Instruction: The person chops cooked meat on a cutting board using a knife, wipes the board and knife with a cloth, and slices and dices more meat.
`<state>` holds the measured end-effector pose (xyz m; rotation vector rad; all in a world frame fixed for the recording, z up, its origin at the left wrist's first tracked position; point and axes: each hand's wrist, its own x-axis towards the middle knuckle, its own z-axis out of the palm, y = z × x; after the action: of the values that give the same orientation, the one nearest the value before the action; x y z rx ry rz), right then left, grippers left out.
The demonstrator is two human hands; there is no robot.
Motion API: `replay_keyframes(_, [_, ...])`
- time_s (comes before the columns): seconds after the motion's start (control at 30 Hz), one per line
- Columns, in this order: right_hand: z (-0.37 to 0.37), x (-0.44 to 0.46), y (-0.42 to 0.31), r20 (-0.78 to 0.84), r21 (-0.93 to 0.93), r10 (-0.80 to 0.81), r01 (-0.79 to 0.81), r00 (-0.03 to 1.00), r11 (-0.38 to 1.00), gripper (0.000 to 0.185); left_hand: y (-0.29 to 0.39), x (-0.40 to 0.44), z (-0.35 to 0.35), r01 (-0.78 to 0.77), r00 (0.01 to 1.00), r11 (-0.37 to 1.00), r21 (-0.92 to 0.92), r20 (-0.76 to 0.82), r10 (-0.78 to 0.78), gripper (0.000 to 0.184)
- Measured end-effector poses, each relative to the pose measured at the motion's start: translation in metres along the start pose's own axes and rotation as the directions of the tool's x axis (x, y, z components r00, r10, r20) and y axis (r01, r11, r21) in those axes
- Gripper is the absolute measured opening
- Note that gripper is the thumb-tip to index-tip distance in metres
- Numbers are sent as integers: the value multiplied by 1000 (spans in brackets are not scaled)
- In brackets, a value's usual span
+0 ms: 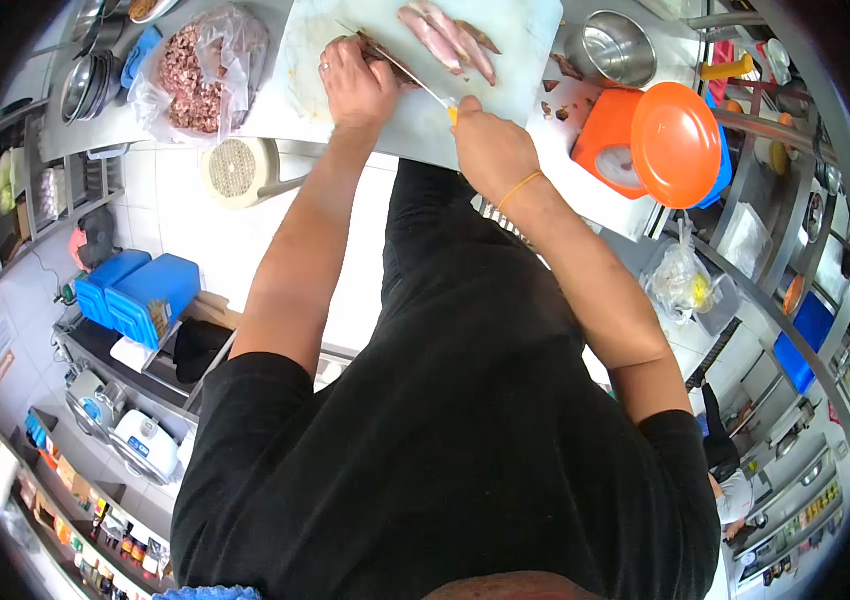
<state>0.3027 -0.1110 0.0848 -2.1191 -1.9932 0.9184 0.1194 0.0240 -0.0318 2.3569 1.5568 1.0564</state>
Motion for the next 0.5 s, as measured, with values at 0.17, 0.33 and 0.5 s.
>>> replay_keyframes(0.17, [-19, -35, 1, 90, 8, 92, -94, 992, 996, 27, 4, 3, 0, 10, 1000, 1000, 26, -15, -10, 31])
replay_keyframes(0.33, [-18, -30, 1, 112, -21, 116, -114, 987, 993, 29, -2, 0, 3, 68, 995, 998, -9, 79, -67, 33])
replay_keyframes(0.5, [13, 15, 4, 20, 15, 15, -15, 1000, 1000, 30, 3, 2, -3, 67, 996, 998, 3, 58, -67, 33])
